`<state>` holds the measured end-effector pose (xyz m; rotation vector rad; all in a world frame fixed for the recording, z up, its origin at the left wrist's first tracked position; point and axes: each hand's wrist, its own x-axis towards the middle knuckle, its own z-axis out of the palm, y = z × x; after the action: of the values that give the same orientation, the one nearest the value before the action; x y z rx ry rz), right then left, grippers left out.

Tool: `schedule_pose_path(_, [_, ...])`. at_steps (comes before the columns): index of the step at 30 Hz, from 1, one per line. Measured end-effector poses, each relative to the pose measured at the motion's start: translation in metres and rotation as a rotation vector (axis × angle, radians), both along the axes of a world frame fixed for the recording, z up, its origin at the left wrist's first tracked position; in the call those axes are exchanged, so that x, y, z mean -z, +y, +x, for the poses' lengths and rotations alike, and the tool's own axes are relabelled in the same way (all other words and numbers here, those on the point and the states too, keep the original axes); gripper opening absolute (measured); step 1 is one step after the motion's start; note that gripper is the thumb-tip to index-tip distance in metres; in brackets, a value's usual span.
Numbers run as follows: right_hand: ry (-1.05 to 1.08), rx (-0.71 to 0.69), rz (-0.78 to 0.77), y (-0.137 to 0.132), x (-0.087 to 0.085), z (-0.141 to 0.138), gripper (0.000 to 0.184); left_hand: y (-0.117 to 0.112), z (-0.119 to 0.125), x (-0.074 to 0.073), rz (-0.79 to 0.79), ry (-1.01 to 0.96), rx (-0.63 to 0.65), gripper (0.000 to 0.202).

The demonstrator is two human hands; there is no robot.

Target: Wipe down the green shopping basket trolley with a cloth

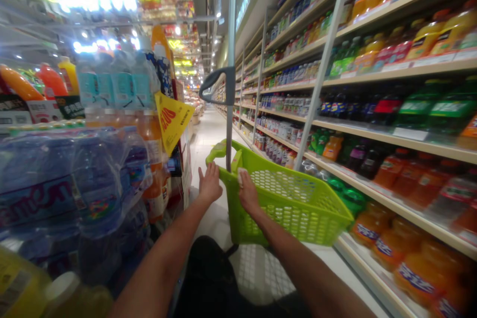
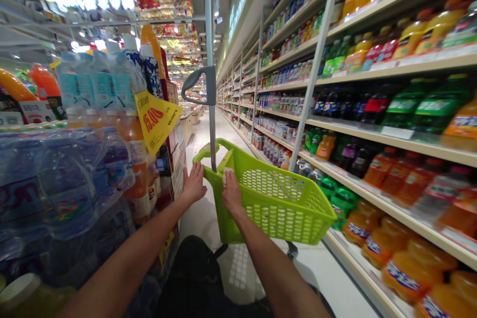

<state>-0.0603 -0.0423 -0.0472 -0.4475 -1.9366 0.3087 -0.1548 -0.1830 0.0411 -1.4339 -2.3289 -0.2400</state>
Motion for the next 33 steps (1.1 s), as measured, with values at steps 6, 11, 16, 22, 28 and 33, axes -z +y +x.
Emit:
schedule_pose_path(6, [0.024,-0.061,0.014,-0.021,-0.023,-0.025,0.051,-0.005,0.004,0.003,-0.004,0.044,0.058,0.074])
schedule_pose_path(11, [-0.114,-0.080,0.114,-0.003,-0.014,0.019,0.045,-0.007,0.004,0.005,0.000,0.043,0.055,0.075])
schedule_pose_path(16, [-0.100,0.022,0.041,0.005,-0.015,0.029,0.045,-0.004,0.008,0.000,0.003,0.029,0.046,0.073])
schedule_pose_path(22, [-0.110,-0.108,0.130,-0.015,-0.021,0.004,0.053,0.001,0.019,-0.002,-0.016,0.044,0.125,0.064])
schedule_pose_path(28, [-0.123,-0.120,0.267,-0.007,-0.057,0.020,0.045,0.003,0.017,-0.007,0.038,0.006,0.128,0.063])
schedule_pose_path(33, [0.041,-0.050,0.470,-0.012,-0.155,0.009,0.041,0.014,0.014,-0.024,0.107,-0.024,0.074,0.072])
